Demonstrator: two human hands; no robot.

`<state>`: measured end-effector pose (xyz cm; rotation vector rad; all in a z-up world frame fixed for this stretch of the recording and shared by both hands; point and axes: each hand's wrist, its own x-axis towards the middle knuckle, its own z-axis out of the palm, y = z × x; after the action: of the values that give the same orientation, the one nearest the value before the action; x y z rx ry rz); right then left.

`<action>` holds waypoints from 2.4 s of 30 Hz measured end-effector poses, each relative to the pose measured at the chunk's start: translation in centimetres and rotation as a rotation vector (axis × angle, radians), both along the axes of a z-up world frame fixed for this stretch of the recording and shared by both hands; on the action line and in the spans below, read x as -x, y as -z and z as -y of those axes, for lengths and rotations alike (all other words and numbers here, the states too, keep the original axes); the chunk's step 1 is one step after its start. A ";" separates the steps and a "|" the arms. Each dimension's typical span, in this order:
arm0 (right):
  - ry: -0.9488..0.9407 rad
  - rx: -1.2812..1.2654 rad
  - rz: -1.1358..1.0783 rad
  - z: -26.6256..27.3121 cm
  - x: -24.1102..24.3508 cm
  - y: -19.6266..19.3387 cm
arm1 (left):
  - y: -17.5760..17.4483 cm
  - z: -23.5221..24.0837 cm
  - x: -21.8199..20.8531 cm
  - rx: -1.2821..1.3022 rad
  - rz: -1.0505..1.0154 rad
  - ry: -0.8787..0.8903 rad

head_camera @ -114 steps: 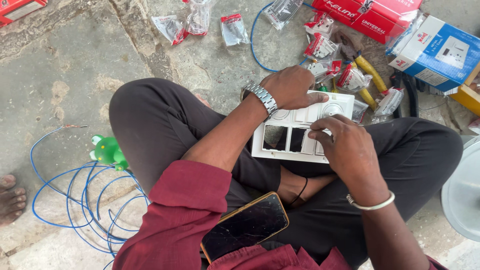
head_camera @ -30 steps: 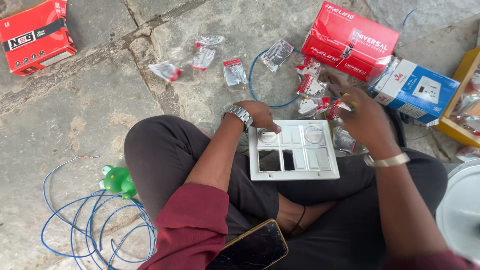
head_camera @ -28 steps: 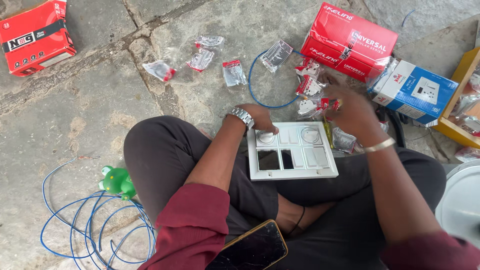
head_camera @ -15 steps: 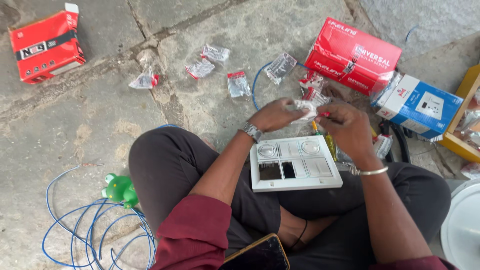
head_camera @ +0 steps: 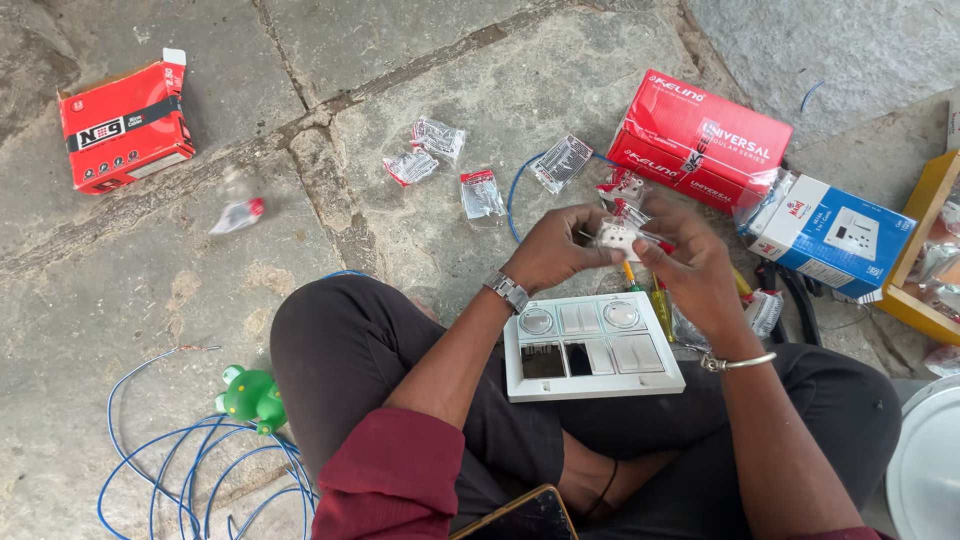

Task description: The person sits on the ground and assembles a white modular electrical switchboard. They unwrap several small plastic bags containing switches and sockets, then insert each component into the corresponding slots on the switchboard frame.

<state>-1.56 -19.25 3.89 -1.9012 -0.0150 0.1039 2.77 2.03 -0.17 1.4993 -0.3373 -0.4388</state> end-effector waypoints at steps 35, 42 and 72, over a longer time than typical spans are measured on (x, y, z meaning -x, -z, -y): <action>0.182 0.095 0.084 -0.2 -0.5 0.4 | 1.4 1.4 -0.8 -0.002 -0.027 -0.236; 0.321 0.271 0.209 -1.0 0.6 -4.4 | 0.6 0.9 -0.9 0.262 -0.225 -0.180; 0.029 -0.036 -0.111 -3.5 2.7 -3.9 | 1.3 0.8 0.5 0.728 -0.812 0.269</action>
<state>-4.27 -15.70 7.78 -1.8564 0.0850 0.1884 2.29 1.27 -1.51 0.4906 -0.0280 -0.9713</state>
